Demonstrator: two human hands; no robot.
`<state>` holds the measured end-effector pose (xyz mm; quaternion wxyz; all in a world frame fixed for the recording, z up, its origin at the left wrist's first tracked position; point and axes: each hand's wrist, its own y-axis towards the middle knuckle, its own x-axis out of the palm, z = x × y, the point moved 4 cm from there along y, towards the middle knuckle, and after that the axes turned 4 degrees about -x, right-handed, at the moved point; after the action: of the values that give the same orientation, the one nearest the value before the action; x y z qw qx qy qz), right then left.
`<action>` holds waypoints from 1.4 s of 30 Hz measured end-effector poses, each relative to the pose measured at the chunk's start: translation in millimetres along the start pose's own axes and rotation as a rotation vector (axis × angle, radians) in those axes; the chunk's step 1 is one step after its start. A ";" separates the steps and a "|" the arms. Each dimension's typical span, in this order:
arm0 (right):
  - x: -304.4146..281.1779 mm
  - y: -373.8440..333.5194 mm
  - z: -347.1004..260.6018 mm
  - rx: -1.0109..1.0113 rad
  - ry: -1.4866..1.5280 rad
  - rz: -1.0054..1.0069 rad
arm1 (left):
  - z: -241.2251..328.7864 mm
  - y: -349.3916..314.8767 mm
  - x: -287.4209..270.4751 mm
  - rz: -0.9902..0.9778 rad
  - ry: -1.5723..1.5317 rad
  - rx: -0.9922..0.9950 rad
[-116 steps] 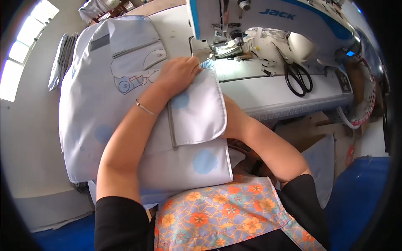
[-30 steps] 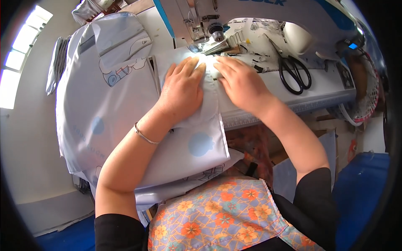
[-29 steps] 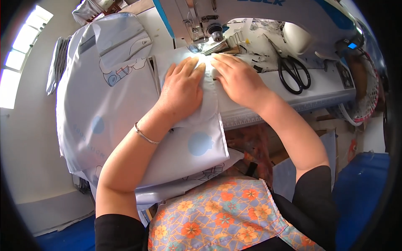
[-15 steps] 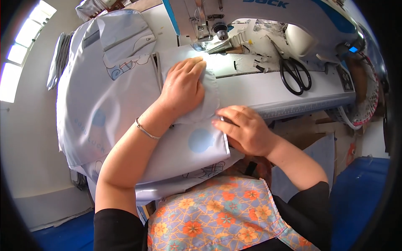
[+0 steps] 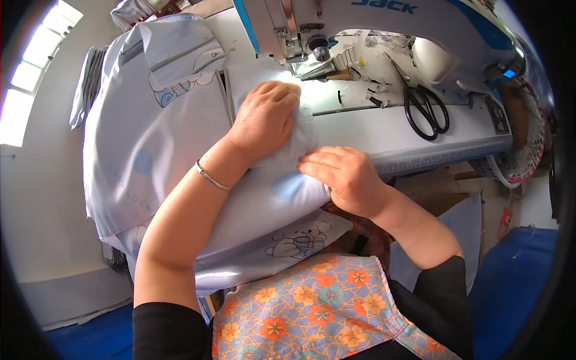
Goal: Sewing and trimming textile products using an industrial sewing machine and scissors.
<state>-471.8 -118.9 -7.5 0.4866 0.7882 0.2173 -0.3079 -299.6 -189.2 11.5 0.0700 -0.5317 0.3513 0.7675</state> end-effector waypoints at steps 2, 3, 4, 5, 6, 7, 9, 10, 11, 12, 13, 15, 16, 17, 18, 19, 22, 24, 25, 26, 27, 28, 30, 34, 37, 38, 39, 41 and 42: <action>-1.4 2.6 5.1 0.008 0.004 0.007 | 2.6 -1.9 1.5 -0.196 -0.088 -0.127; -1.2 3.9 9.0 0.049 -0.001 -0.024 | 10.4 -5.8 -0.8 -0.200 -0.082 -0.067; -1.0 5.4 12.7 0.081 -0.003 -0.051 | 17.0 -13.2 -5.2 -0.146 -0.068 -0.063; -1.5 7.5 15.8 0.092 -0.002 -0.055 | 21.9 -18.8 -6.8 -0.132 -0.033 -0.041; -3.1 9.9 16.9 0.050 -0.014 -0.027 | 19.8 -22.9 -9.8 -0.090 -0.009 -0.054; -4.1 12.7 18.4 0.008 -0.030 -0.007 | 16.9 -25.9 -10.1 -0.094 -0.010 -0.056; -3.1 17.2 25.6 0.030 -0.011 -0.022 | 5.5 -27.3 -9.2 -0.123 0.044 0.002; -1.5 19.7 29.6 0.047 0.003 -0.042 | -2.5 -25.4 -8.8 -0.146 0.016 0.014; -0.4 22.0 32.6 0.046 0.005 -0.042 | -10.5 -22.8 -9.4 -0.148 0.017 0.013; 0.1 24.1 35.4 0.049 0.000 -0.026 | -15.4 -19.8 -9.4 -0.168 0.064 0.059; 0.8 25.7 37.3 0.046 -0.005 -0.015 | -17.3 -17.5 -10.2 -0.171 0.119 0.123; 2.2 27.8 40.5 0.058 -0.028 -0.026 | -17.7 -13.0 -13.1 -0.176 0.074 0.134; 2.4 28.0 41.1 0.062 -0.048 -0.033 | -15.5 -11.8 -13.6 -0.195 0.029 0.117; 2.3 27.8 40.7 0.064 -0.051 -0.043 | -11.9 -11.2 -14.4 -0.201 -0.015 0.099; 1.2 26.9 38.9 0.040 -0.086 -0.043 | -7.4 -11.4 -14.1 -0.212 -0.015 0.102; 0.4 26.1 37.0 0.018 -0.123 -0.052 | -3.9 -11.9 -13.9 -0.219 -0.029 0.073; -1.7 21.1 30.7 -0.041 -0.144 -0.117 | -1.2 -10.3 -9.3 -0.218 -0.013 0.015; -2.3 20.1 31.4 -0.036 -0.150 -0.127 | -4.5 -7.9 -4.9 -0.208 0.015 -0.010; -2.3 20.3 32.4 -0.042 -0.153 -0.127 | -6.9 -6.4 -3.1 -0.191 0.033 -0.019; -1.6 21.2 34.0 -0.043 -0.154 -0.127 | -9.1 -5.3 -1.9 -0.175 0.044 -0.025; -0.1 22.5 36.0 -0.041 -0.161 -0.132 | -10.8 -5.0 -0.6 -0.175 0.051 -0.031; 1.1 24.0 37.9 -0.044 -0.168 -0.140 | -13.8 -4.7 -0.5 -0.163 -0.004 -0.082; 2.3 26.2 40.7 -0.041 -0.161 -0.143 | -16.2 -5.3 -0.4 -0.154 -0.059 -0.132; 1.1 24.9 37.7 -0.053 -0.134 -0.177 | -16.5 -5.3 -5.1 -0.077 0.098 -0.111; -1.5 20.8 30.2 -0.105 -0.159 -0.189 | -20.0 -1.0 -6.4 -0.058 0.186 -0.098; -1.3 19.9 29.9 -0.092 -0.152 -0.195 | -17.5 1.2 -7.3 -0.027 0.207 0.003; -0.9 19.2 29.1 -0.087 -0.153 -0.198 | -14.9 3.3 -8.1 -0.005 0.230 0.100; 0.6 18.4 28.9 -0.083 -0.154 -0.200 | -17.4 6.7 -8.5 -0.078 0.198 0.069; 1.2 18.4 28.8 -0.086 -0.158 -0.193 | -18.9 9.1 -7.2 -0.156 0.168 0.038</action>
<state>-466.9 -152.8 -6.4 0.5037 0.7153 0.2662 -0.4047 -286.4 -205.7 18.3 0.1100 -0.6186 0.3280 0.7055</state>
